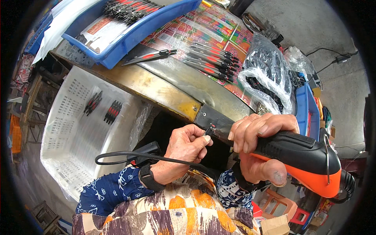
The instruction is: The person repeatedly picks up thin black wires with red tips from a white basket and uses a soldering iron to heat the tip of each wire. After soldering, the person places the wire on the table. The process is repeated for multiple wires throughout the clip.
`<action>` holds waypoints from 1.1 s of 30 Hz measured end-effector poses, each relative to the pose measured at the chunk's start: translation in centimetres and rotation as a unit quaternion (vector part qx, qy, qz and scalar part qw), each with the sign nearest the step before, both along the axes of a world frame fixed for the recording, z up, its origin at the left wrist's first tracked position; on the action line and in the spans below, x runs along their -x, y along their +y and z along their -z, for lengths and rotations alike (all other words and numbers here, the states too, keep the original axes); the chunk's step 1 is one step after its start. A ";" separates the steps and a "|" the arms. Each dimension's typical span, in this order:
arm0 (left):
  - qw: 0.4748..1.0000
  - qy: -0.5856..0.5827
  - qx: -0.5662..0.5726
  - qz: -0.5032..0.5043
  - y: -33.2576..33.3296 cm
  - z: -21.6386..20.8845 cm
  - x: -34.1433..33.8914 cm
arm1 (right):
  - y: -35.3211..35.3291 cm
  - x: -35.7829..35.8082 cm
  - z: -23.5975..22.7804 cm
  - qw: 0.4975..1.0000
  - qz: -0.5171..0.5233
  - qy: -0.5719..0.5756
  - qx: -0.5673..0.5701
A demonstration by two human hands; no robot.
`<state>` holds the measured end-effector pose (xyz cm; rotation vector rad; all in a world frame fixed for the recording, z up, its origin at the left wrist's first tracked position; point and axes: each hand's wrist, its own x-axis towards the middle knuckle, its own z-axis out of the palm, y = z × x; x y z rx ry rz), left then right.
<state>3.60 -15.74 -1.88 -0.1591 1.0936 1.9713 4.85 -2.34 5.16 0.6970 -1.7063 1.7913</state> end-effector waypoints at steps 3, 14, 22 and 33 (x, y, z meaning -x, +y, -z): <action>1.000 0.003 0.010 0.002 0.0 -0.1 0.0 | 0.2 0.2 -0.2 1.000 -0.021 -0.002 -0.020; 1.000 0.014 0.013 -0.013 0.1 -0.4 0.2 | -1.2 -0.1 -1.1 0.990 0.029 -0.137 0.023; 0.998 0.043 0.029 -0.026 0.4 0.1 -0.1 | 0.7 0.3 -1.7 0.981 -0.070 -0.161 -0.087; 0.997 0.064 0.028 -0.035 0.6 0.6 -0.2 | 0.0 0.2 -1.6 0.979 -0.039 -0.190 -0.067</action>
